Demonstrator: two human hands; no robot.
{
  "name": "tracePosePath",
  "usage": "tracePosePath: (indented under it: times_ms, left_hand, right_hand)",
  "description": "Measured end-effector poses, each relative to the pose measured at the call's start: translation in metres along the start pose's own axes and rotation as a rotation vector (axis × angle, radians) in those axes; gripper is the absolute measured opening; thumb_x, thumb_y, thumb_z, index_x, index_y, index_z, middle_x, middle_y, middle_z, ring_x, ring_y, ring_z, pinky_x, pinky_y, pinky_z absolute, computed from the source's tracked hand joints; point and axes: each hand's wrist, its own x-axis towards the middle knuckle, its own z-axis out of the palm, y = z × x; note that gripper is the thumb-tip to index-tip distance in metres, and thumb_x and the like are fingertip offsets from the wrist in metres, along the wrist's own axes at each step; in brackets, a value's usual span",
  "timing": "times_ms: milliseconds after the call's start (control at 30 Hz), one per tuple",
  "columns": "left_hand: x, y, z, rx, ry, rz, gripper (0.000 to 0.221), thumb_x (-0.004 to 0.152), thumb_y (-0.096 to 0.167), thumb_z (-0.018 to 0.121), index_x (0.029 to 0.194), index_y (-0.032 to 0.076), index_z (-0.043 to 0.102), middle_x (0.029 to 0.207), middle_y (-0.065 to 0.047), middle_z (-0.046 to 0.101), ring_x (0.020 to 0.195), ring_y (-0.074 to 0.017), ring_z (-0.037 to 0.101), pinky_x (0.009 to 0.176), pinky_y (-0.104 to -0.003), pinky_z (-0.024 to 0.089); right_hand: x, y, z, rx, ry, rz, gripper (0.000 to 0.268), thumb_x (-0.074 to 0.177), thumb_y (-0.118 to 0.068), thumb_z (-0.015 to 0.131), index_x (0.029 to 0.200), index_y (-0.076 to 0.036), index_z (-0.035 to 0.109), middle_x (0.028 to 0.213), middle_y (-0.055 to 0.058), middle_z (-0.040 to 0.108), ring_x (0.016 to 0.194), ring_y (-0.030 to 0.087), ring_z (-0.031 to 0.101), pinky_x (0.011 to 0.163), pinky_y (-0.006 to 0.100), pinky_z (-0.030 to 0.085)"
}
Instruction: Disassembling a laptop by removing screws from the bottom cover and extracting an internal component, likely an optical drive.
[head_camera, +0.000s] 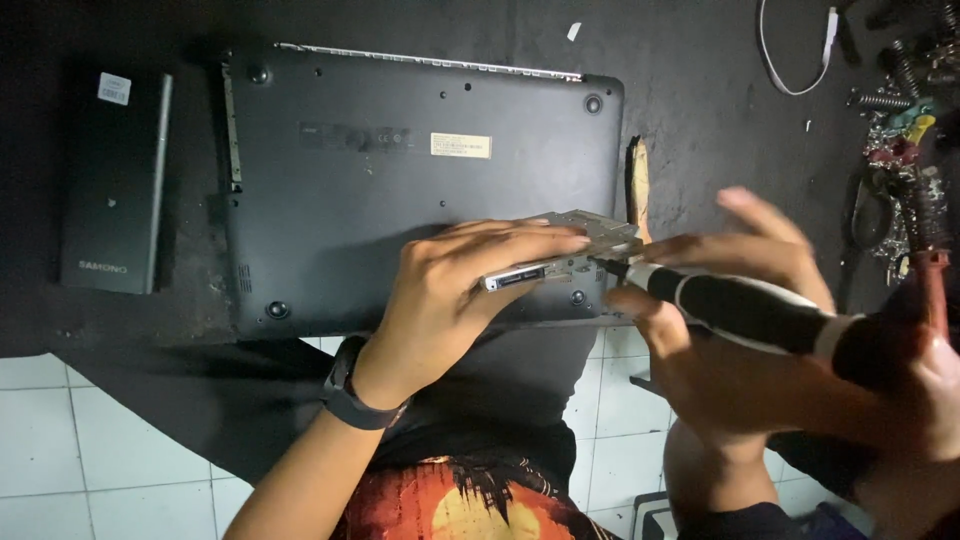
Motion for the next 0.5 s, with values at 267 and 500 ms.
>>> tracePosePath:
  times_ms: [267, 500]
  left_hand:
    - [-0.002, -0.007, 0.005, 0.015, 0.044, 0.02, 0.035, 0.097, 0.004, 0.075, 0.13, 0.01, 0.065, 0.127, -0.008, 0.075, 0.12, -0.029, 0.077, 0.112, -0.041, 0.063]
    - [0.001, 0.0, 0.0, -0.025, 0.037, 0.004, 0.033, 0.1, 0.005, 0.072, 0.132, 0.01, 0.064, 0.129, -0.008, 0.074, 0.123, -0.03, 0.077, 0.111, -0.04, 0.064]
  right_hand:
    - [0.015, -0.009, 0.001, -0.042, -0.032, 0.017, 0.037, 0.091, -0.022, 0.075, 0.114, 0.0, 0.057, 0.108, 0.013, 0.068, 0.109, 0.026, 0.068, 0.108, 0.042, 0.053]
    - [0.008, -0.005, -0.006, -0.038, -0.084, 0.113, 0.016, 0.1, -0.012, 0.066, 0.109, 0.0, 0.065, 0.11, 0.014, 0.072, 0.118, 0.031, 0.069, 0.117, 0.045, 0.052]
